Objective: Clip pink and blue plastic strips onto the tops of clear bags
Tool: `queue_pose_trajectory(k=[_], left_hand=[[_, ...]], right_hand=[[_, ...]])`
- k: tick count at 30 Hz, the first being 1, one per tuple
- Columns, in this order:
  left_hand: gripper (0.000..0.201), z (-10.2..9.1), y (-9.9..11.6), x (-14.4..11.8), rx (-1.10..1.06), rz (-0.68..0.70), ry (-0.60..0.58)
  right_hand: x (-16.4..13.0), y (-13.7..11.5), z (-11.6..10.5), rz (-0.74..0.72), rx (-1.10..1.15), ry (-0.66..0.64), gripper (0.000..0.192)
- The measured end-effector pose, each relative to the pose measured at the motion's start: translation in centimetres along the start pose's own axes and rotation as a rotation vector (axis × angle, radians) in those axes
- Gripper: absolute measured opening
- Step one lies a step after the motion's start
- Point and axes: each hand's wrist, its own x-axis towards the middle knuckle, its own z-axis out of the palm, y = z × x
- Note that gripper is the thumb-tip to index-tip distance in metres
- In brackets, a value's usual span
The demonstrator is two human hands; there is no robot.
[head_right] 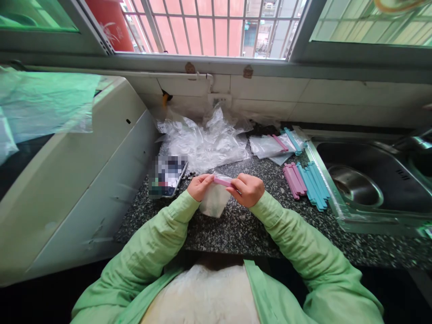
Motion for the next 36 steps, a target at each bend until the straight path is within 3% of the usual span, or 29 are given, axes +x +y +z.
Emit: queue_pose_trajectory(k=[8, 18, 36], left_hand=[[0.04, 0.29, -0.13, -0.05, -0.066, -0.099, -0.007], [0.047, 0.19, -0.67, 0.06, -0.045, -0.115, -0.018], [0.046, 0.76, -0.25, -0.33, -0.109, -0.118, -0.005]], right_hand=[[0.04, 0.05, 0.3, -0.042, 0.012, 0.008, 0.027], [-0.04, 0.0, 1.0, -0.092, 0.047, 0.087, 0.022], [0.13, -0.05, 0.72, -0.102, 0.07, 0.094, 0.021]])
